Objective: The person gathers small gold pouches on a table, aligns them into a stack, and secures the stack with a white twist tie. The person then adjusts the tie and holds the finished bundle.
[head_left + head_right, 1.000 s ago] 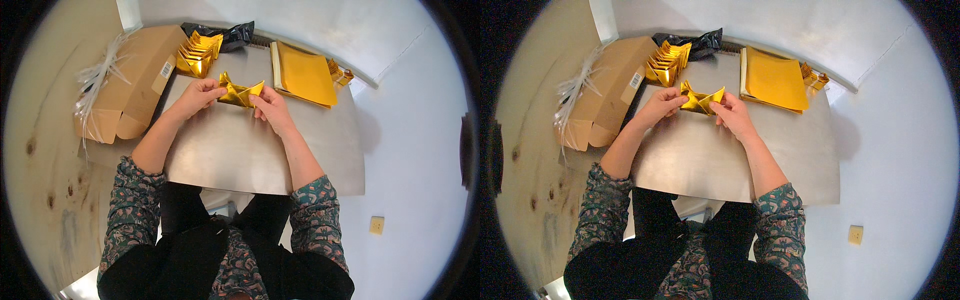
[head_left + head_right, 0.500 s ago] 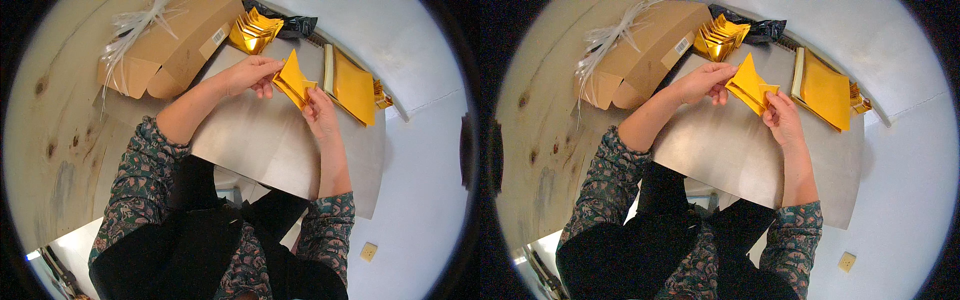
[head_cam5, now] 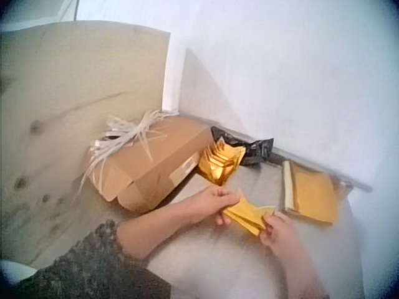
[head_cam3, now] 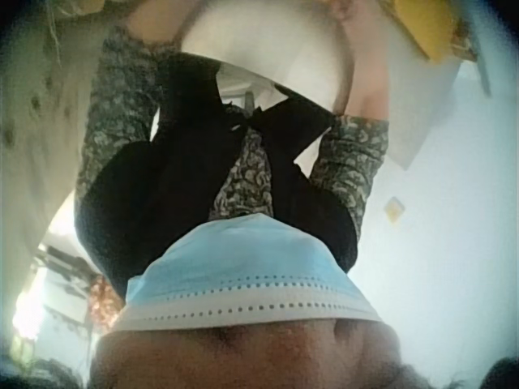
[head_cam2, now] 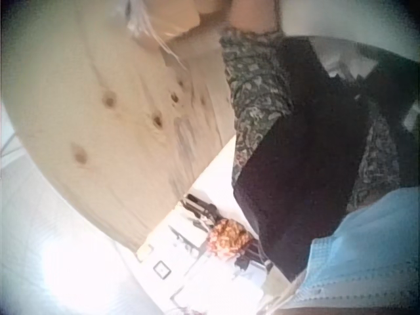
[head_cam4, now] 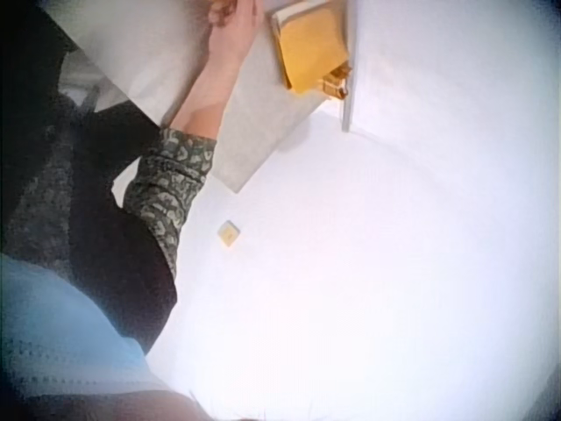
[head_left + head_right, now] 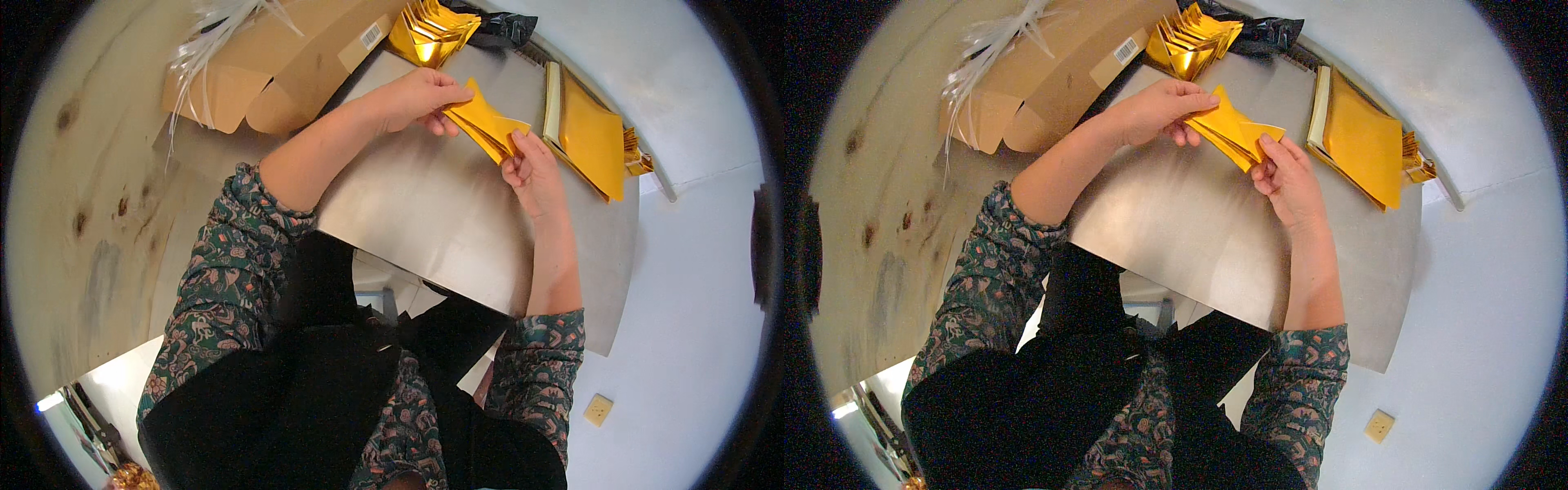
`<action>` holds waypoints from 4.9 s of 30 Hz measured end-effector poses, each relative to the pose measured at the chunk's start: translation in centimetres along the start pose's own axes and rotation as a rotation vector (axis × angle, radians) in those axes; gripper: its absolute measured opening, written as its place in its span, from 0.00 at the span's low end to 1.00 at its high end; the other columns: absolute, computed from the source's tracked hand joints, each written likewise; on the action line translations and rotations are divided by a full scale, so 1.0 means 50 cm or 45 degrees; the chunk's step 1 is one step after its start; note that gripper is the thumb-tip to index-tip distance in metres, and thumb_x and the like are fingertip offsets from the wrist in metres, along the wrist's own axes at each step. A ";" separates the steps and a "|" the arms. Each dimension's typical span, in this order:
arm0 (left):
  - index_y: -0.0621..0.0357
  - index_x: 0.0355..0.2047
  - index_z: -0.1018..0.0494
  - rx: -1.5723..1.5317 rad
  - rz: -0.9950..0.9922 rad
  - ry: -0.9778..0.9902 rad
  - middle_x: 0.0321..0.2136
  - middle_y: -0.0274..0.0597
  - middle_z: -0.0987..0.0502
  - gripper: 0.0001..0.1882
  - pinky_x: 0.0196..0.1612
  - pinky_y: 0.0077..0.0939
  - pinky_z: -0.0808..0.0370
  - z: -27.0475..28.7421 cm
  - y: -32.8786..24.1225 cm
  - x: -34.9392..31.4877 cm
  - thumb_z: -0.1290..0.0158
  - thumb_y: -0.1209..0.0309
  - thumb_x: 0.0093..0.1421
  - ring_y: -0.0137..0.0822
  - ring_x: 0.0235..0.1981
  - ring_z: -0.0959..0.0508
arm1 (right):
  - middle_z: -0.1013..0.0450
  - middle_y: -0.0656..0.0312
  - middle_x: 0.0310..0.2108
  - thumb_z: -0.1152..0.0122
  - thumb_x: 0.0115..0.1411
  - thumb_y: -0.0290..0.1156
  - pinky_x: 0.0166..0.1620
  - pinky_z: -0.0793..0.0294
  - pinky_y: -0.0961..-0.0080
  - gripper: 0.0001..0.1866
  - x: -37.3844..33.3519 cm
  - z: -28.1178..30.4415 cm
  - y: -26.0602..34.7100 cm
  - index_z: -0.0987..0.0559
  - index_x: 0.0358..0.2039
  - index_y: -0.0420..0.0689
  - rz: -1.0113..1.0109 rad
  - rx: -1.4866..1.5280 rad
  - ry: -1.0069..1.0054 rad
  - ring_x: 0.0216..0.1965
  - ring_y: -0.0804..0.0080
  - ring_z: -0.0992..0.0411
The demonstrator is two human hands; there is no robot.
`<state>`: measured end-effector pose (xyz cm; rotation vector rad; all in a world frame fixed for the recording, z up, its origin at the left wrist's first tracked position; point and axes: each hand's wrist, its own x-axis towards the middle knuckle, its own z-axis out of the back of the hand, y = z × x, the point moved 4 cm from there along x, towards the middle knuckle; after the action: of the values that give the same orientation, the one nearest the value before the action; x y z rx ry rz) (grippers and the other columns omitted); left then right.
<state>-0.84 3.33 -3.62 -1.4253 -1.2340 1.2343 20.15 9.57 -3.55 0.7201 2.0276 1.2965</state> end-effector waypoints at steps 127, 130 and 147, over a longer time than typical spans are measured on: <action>0.62 0.58 0.41 0.339 0.152 -0.780 0.38 0.46 0.26 0.24 0.24 0.22 0.20 0.188 -0.016 -0.046 0.47 0.70 0.66 0.34 0.26 0.18 | 0.31 0.55 0.46 0.29 0.51 0.32 0.38 0.23 0.76 0.37 0.276 -0.181 -0.053 0.33 0.61 0.40 0.558 -0.904 -0.231 0.28 0.75 0.25; 0.63 0.59 0.41 0.372 0.152 -0.793 0.37 0.46 0.26 0.24 0.24 0.22 0.20 0.185 -0.020 -0.050 0.47 0.70 0.66 0.33 0.25 0.18 | 0.33 0.55 0.47 0.29 0.51 0.32 0.39 0.24 0.75 0.37 0.278 -0.184 -0.055 0.32 0.61 0.40 0.559 -0.930 -0.207 0.28 0.74 0.26; 0.64 0.48 0.37 0.396 0.099 -0.793 0.33 0.45 0.24 0.17 0.21 0.21 0.21 0.184 -0.027 -0.057 0.46 0.70 0.65 0.33 0.23 0.17 | 0.32 0.55 0.43 0.30 0.51 0.29 0.37 0.24 0.74 0.28 0.250 -0.210 -0.052 0.28 0.53 0.42 0.767 -1.013 -0.185 0.27 0.72 0.27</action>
<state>-10.22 0.74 -3.19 -0.8905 -1.3096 1.9191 3.81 11.47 -5.11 1.0055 1.0286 2.1179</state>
